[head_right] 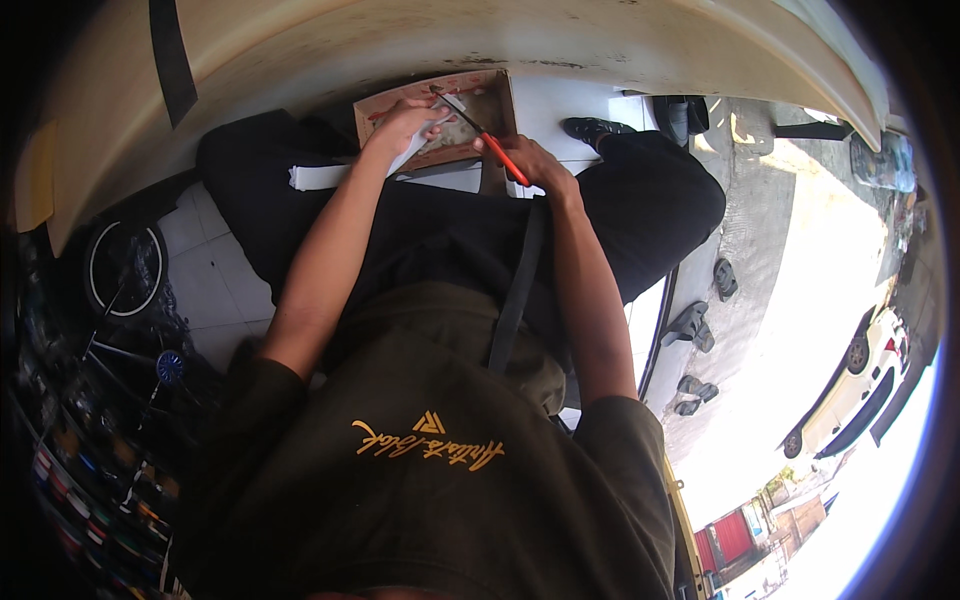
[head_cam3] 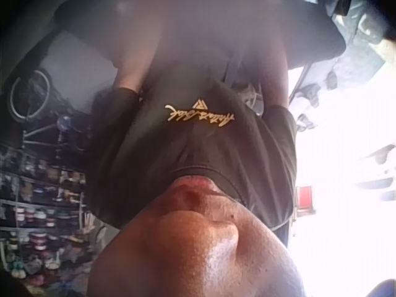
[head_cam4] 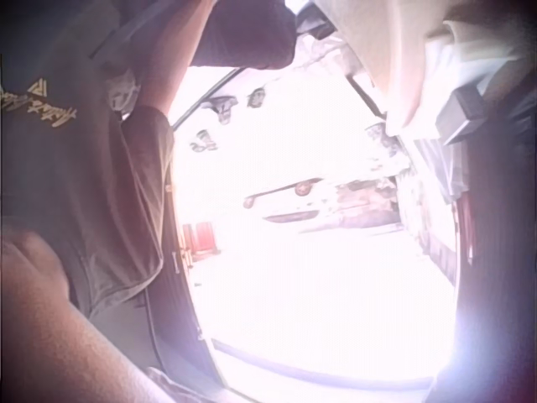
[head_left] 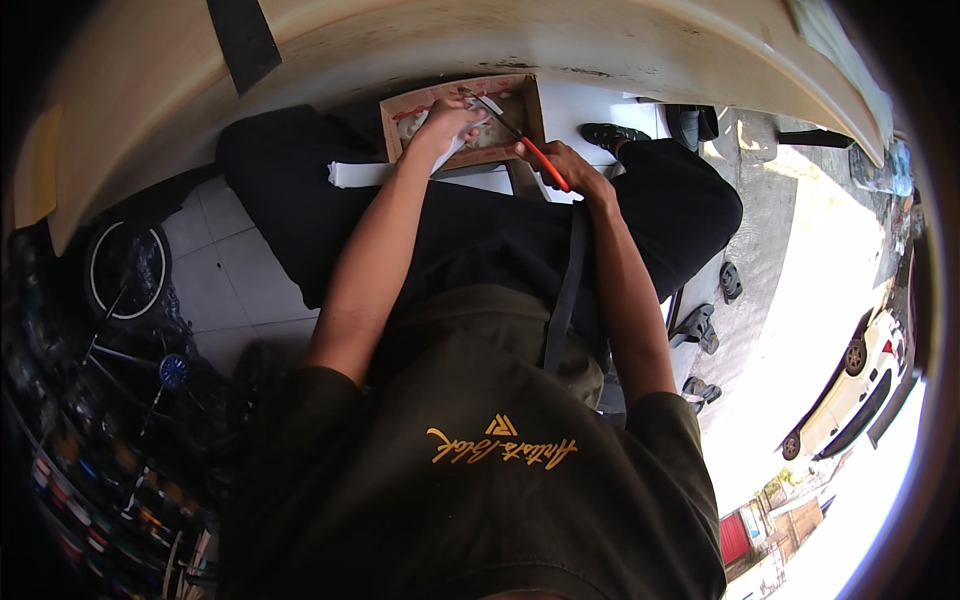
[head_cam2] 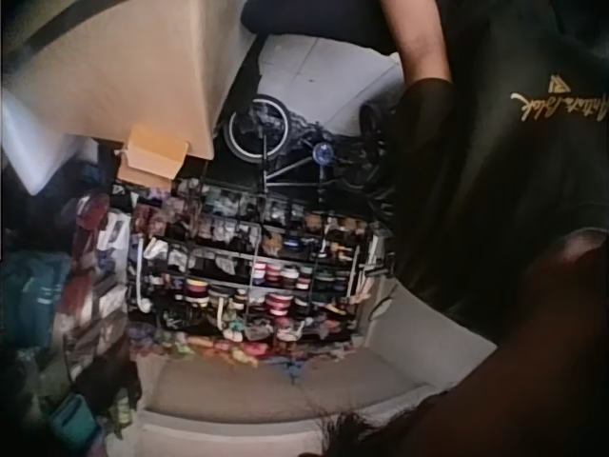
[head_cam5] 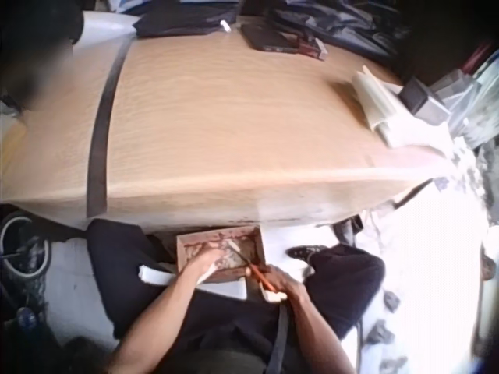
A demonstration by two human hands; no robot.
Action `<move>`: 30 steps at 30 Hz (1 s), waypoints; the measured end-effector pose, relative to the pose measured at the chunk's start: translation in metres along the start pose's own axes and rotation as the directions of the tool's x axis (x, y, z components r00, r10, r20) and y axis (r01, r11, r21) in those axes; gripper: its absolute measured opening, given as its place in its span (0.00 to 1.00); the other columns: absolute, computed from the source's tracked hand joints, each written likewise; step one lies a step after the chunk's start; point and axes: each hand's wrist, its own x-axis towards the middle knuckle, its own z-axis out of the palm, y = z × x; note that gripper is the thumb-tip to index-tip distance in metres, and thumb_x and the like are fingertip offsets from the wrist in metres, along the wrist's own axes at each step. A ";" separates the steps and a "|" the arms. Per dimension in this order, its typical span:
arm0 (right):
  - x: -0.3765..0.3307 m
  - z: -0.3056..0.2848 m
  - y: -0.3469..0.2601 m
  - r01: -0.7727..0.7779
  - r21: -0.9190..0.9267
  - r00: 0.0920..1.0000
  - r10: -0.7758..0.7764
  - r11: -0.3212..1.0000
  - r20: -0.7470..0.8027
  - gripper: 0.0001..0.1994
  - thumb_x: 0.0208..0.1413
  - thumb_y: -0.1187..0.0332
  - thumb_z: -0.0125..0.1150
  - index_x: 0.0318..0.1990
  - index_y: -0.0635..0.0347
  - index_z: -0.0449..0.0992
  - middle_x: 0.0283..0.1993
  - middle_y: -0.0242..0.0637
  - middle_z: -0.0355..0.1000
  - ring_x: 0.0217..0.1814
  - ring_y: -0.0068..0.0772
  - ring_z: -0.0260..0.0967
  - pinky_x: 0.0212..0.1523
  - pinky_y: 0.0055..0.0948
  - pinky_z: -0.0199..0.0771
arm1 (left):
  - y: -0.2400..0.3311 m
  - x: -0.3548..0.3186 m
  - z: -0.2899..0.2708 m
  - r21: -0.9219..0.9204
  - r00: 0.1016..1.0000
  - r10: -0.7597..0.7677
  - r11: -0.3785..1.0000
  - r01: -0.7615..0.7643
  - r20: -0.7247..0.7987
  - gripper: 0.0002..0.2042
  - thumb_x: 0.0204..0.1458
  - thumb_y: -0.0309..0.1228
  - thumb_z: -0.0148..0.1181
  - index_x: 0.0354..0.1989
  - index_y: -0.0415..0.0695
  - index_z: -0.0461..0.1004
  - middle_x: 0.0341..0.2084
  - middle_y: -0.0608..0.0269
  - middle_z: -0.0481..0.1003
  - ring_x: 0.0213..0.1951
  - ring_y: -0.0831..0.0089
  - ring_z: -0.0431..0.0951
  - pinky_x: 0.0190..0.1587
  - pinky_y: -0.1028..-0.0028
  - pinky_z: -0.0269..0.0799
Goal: The person cuts a strip of white foam into smaller pieces using shears over a cardboard box.
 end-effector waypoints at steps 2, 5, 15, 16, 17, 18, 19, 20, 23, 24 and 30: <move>-0.003 0.001 -0.002 0.012 0.017 1.000 -0.012 1.000 0.001 0.38 0.41 0.28 0.49 0.20 0.65 0.70 0.15 0.31 0.60 0.18 0.25 0.59 0.22 0.27 0.60 | -0.002 0.001 0.000 -0.030 1.000 -0.009 1.000 0.008 -0.011 0.07 0.48 0.22 0.59 0.33 0.32 0.71 0.28 0.58 0.73 0.18 0.81 0.65 0.17 0.81 0.57; -0.004 -0.001 -0.005 0.012 0.014 1.000 -0.012 1.000 0.011 0.36 0.44 0.31 0.50 0.20 0.65 0.70 0.14 0.31 0.59 0.18 0.24 0.59 0.21 0.28 0.60 | -0.002 0.003 -0.001 -0.020 1.000 -0.018 1.000 0.018 -0.013 0.06 0.48 0.22 0.58 0.32 0.33 0.70 0.27 0.58 0.73 0.18 0.80 0.65 0.17 0.81 0.57; -0.007 -0.001 -0.002 0.176 -0.070 0.984 -0.176 0.982 0.002 0.26 0.51 0.42 0.53 0.30 0.61 0.75 0.12 0.30 0.58 0.15 0.23 0.58 0.20 0.29 0.60 | -0.007 0.008 -0.005 0.062 0.999 0.013 0.998 -0.015 0.040 0.07 0.49 0.24 0.59 0.33 0.34 0.71 0.28 0.54 0.76 0.18 0.82 0.63 0.17 0.82 0.55; -0.006 0.000 -0.003 0.134 -0.070 0.991 -0.134 0.988 0.009 0.26 0.51 0.42 0.53 0.31 0.60 0.75 0.12 0.30 0.58 0.15 0.23 0.58 0.20 0.29 0.60 | -0.009 0.009 -0.006 0.081 0.999 0.018 0.997 -0.021 0.045 0.07 0.49 0.25 0.59 0.33 0.34 0.72 0.28 0.54 0.76 0.18 0.82 0.63 0.17 0.82 0.55; -0.006 0.000 -0.004 0.090 -0.069 0.996 -0.089 0.994 0.014 0.25 0.51 0.41 0.53 0.32 0.59 0.75 0.12 0.30 0.58 0.15 0.23 0.58 0.20 0.30 0.60 | -0.009 0.009 -0.005 0.087 0.999 0.010 0.996 -0.014 0.044 0.07 0.49 0.25 0.59 0.33 0.34 0.72 0.28 0.54 0.76 0.18 0.82 0.63 0.17 0.82 0.55; -0.005 0.000 -0.003 0.090 -0.087 0.996 -0.088 0.992 0.020 0.25 0.51 0.41 0.53 0.33 0.58 0.76 0.12 0.31 0.58 0.15 0.24 0.59 0.20 0.30 0.60 | -0.009 0.009 -0.004 0.094 0.999 0.003 0.996 -0.007 0.043 0.07 0.49 0.25 0.59 0.33 0.33 0.71 0.28 0.54 0.76 0.18 0.82 0.63 0.17 0.82 0.55; -0.005 0.000 -0.003 0.089 -0.106 0.996 -0.087 0.990 0.025 0.26 0.51 0.41 0.53 0.34 0.58 0.76 0.11 0.31 0.58 0.15 0.24 0.59 0.20 0.30 0.61 | -0.010 0.009 -0.003 0.101 0.999 -0.005 0.995 0.001 0.041 0.07 0.49 0.25 0.59 0.33 0.33 0.71 0.28 0.53 0.76 0.18 0.82 0.63 0.17 0.82 0.55; -0.005 0.000 -0.004 0.091 -0.124 0.996 -0.087 0.988 0.031 0.26 0.51 0.41 0.53 0.35 0.58 0.76 0.11 0.31 0.57 0.15 0.24 0.60 0.20 0.31 0.61 | -0.010 0.009 -0.004 0.105 0.999 -0.006 0.994 0.001 0.047 0.07 0.49 0.25 0.59 0.33 0.33 0.71 0.28 0.53 0.76 0.18 0.82 0.63 0.17 0.82 0.55; -0.008 0.000 -0.004 0.145 -0.160 0.989 -0.145 0.976 0.010 0.27 0.51 0.40 0.52 0.34 0.59 0.75 0.11 0.33 0.57 0.15 0.26 0.61 0.20 0.32 0.61 | -0.012 0.011 -0.005 0.126 0.998 -0.009 0.992 0.001 0.059 0.07 0.49 0.25 0.58 0.32 0.34 0.71 0.28 0.53 0.76 0.17 0.82 0.63 0.17 0.82 0.54; -0.005 0.001 0.002 0.186 -0.171 0.982 -0.188 0.967 0.005 0.27 0.51 0.40 0.52 0.33 0.59 0.74 0.11 0.33 0.57 0.15 0.27 0.62 0.20 0.32 0.62 | -0.012 0.012 -0.005 0.138 0.998 -0.009 0.990 0.001 0.058 0.06 0.49 0.25 0.58 0.32 0.34 0.71 0.28 0.54 0.76 0.17 0.82 0.63 0.17 0.82 0.54; -0.002 0.003 0.005 0.161 -0.055 0.987 -0.160 0.985 0.023 0.31 0.50 0.36 0.49 0.27 0.61 0.72 0.12 0.32 0.57 0.14 0.26 0.59 0.19 0.30 0.60 | -0.011 0.013 -0.003 0.208 1.000 -0.031 0.978 0.030 0.002 0.06 0.49 0.24 0.58 0.32 0.35 0.70 0.26 0.56 0.76 0.16 0.82 0.63 0.16 0.81 0.54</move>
